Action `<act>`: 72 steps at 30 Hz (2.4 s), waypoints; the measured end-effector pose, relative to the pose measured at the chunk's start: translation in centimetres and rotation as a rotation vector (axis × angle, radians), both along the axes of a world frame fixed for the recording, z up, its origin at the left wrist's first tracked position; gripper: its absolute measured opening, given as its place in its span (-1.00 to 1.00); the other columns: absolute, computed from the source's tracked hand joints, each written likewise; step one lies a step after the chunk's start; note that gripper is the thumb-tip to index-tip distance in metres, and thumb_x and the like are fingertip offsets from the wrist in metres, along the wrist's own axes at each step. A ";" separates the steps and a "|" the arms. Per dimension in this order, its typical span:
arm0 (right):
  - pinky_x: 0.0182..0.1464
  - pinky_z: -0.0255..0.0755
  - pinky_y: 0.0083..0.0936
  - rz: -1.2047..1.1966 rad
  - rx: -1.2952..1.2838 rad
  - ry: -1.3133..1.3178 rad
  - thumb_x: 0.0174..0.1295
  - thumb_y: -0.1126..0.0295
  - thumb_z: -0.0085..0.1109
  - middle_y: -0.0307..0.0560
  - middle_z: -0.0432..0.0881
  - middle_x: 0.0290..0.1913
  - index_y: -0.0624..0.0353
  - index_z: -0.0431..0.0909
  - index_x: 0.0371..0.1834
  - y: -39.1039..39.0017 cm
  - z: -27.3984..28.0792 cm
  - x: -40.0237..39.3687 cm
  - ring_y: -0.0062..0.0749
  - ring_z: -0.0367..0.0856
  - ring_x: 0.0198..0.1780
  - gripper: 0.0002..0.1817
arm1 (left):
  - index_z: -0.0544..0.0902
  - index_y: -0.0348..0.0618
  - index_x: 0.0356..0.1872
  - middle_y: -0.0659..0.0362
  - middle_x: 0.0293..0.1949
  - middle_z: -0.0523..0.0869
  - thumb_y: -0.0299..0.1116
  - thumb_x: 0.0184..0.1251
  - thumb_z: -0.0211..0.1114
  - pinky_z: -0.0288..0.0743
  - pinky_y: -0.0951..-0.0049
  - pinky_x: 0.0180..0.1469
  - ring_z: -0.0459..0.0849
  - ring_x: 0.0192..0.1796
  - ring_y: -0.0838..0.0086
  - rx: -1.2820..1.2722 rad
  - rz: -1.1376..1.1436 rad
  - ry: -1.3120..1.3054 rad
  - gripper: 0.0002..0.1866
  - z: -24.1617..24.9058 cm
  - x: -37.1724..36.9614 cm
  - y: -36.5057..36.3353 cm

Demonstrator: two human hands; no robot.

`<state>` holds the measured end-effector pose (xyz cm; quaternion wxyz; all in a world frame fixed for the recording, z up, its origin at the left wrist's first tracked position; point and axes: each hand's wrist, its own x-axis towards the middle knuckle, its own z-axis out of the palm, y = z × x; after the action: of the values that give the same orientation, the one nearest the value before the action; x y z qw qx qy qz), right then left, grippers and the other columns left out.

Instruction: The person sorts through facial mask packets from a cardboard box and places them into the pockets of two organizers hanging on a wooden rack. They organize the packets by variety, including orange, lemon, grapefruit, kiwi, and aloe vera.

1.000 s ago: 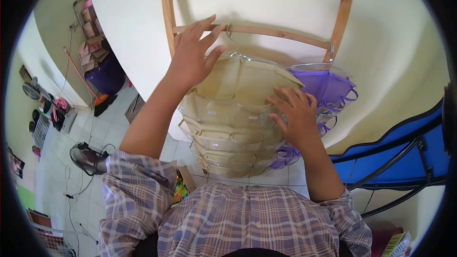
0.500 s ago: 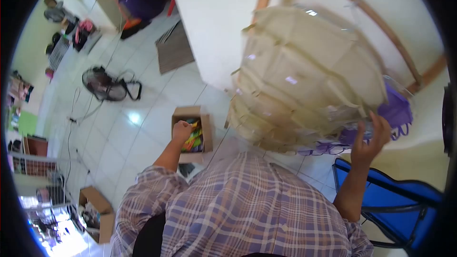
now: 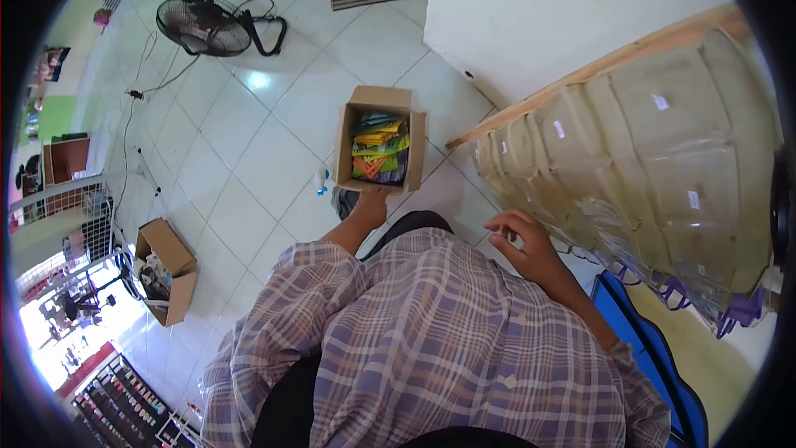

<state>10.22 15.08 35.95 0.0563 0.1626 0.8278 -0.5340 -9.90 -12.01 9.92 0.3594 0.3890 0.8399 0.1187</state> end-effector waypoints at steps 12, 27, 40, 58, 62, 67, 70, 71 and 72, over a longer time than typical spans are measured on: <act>0.11 0.45 -0.24 0.630 0.232 -0.262 0.20 0.40 0.20 -0.07 0.54 0.11 0.05 0.52 0.11 -3.1 -14.4 -5.3 -0.16 0.56 0.12 -0.63 | 0.43 -0.20 0.31 -0.22 0.12 0.60 -0.27 0.31 0.19 0.44 0.09 0.21 0.61 0.13 -0.06 0.079 -0.062 -0.410 -0.46 0.9 6.4 4.9; -0.16 0.46 -0.12 0.724 0.614 -0.427 0.08 0.34 0.17 -0.25 0.55 0.06 0.00 0.52 0.11 -3.0 -16.4 0.1 -0.22 0.67 -0.15 -0.55 | 0.49 -0.19 -0.02 0.03 -0.07 0.60 -0.32 0.29 0.20 0.67 0.15 -0.10 0.74 -0.14 0.10 -0.164 -0.042 0.204 -0.72 2.2 1.6 10.1; -0.09 0.50 -0.08 0.617 0.501 -0.459 0.07 0.32 0.17 -0.27 0.55 0.18 0.01 0.55 0.11 -3.5 -15.5 1.4 -0.18 0.66 -0.06 -0.54 | 0.35 -0.17 0.27 0.06 0.25 0.42 -0.28 0.23 0.23 0.68 0.18 -0.15 0.72 -0.07 0.17 -0.051 0.068 0.441 -0.43 2.4 1.3 10.9; 0.07 0.49 -0.07 0.577 0.330 -0.522 0.08 0.32 0.26 -0.24 0.39 0.40 -0.03 0.41 0.32 -3.7 -13.8 1.6 -0.13 0.52 0.17 -0.36 | 0.64 0.02 -0.17 0.18 -0.25 0.72 -0.41 0.24 0.14 0.37 0.19 0.06 0.75 -0.23 0.34 -0.130 -0.268 0.473 -0.82 1.6 -0.7 11.3; 0.12 0.48 -0.08 0.438 0.158 -0.232 0.18 0.17 0.30 -0.10 0.39 0.38 0.04 0.37 0.35 -3.9 -19.6 3.6 -0.18 0.50 0.23 -0.35 | 0.63 0.00 -0.25 0.17 -0.32 0.71 -0.38 0.23 0.18 0.45 0.26 -0.06 0.75 -0.25 0.33 -0.081 -0.305 0.417 -0.89 2.7 -0.8 11.3; 0.15 0.50 -0.26 -0.474 -0.927 -0.608 0.35 -0.02 0.18 0.11 0.46 0.26 0.18 0.31 0.37 -4.3 -17.9 -2.6 -0.20 0.53 0.18 -0.33 | 0.57 0.01 -0.48 0.23 -0.48 0.58 -0.27 0.12 0.30 0.51 0.30 -0.41 0.67 -0.43 0.34 0.266 -0.195 0.464 -0.89 3.3 2.8 9.2; 0.03 0.60 -0.26 -0.699 -1.019 -0.696 0.38 0.07 0.15 0.09 0.54 0.13 0.22 0.32 0.31 -3.5 -17.8 -6.1 -0.08 0.63 0.01 -0.42 | 0.53 0.01 -0.49 0.24 -0.52 0.50 -0.23 0.05 0.35 0.49 0.33 -0.48 0.61 -0.50 0.36 0.357 -0.167 0.506 -0.83 3.0 5.4 9.2; 0.03 0.60 -0.26 -0.688 -1.022 -0.702 0.38 0.07 0.15 0.09 0.54 0.13 0.22 0.32 0.31 -2.9 -18.3 -6.9 -0.08 0.63 0.01 -0.42 | 0.54 0.01 -0.47 0.24 -0.52 0.50 -0.24 0.04 0.36 0.49 0.34 -0.48 0.60 -0.51 0.37 0.424 -0.143 0.490 -0.84 3.4 6.3 9.4; -0.05 0.64 -0.23 -0.577 -1.002 -0.659 0.39 0.16 0.13 0.09 0.57 0.07 0.22 0.32 0.27 -2.3 -19.8 -7.2 -0.05 0.66 -0.05 -0.49 | 0.54 0.02 -0.45 0.24 -0.52 0.50 -0.25 0.02 0.36 0.49 0.34 -0.47 0.59 -0.52 0.37 0.491 -0.121 0.475 -0.83 4.0 7.1 9.6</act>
<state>3.06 12.79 16.17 0.2298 0.4866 0.3421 -0.7703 -2.84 -2.37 13.96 0.0560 0.5295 0.8220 0.2021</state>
